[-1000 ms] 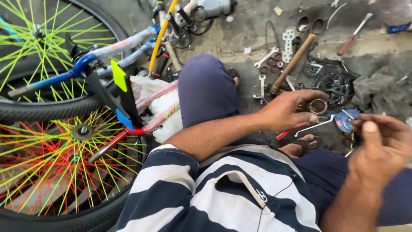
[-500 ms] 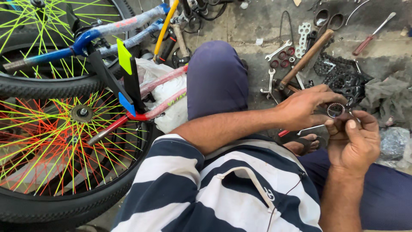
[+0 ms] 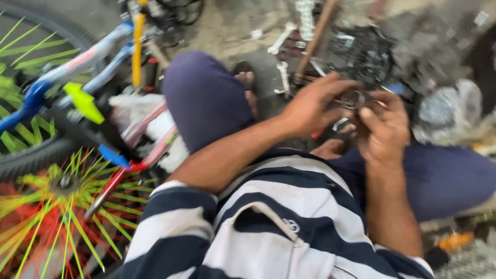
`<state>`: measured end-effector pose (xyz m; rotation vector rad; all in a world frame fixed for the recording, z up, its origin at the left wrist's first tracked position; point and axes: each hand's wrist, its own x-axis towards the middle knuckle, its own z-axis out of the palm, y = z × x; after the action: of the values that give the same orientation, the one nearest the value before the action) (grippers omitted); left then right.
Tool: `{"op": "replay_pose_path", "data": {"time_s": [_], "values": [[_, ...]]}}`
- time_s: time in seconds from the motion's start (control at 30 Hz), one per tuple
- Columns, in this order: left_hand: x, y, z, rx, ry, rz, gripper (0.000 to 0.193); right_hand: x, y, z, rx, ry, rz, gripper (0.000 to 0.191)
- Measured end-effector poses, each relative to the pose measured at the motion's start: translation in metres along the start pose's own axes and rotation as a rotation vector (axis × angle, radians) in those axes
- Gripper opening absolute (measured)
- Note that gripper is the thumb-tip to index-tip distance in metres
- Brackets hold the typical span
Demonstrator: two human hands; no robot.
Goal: The person sits on the floor of a bicycle repair shop holding a bearing race in one palm and places loose steel balls into it one at a time. They then pick up a hub component, retrieve more balls from the ground, and press the balls into the bearing assembly by hand.
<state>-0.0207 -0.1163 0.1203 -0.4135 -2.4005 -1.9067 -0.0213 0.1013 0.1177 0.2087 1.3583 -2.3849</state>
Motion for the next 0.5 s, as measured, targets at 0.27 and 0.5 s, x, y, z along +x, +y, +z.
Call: {"op": "replay_pose_path", "data": {"time_s": [0.27,0.5], "values": [[0.004,0.02,-0.009,-0.078,-0.092,-0.066,0.055,-0.004,0.003,-0.001,0.024,0.037,-0.012,0.034],[0.004,0.012,-0.001,-0.182,-0.076,-0.135,0.059,0.0,0.002,-0.009,-0.035,0.061,-0.086,0.029]]}}
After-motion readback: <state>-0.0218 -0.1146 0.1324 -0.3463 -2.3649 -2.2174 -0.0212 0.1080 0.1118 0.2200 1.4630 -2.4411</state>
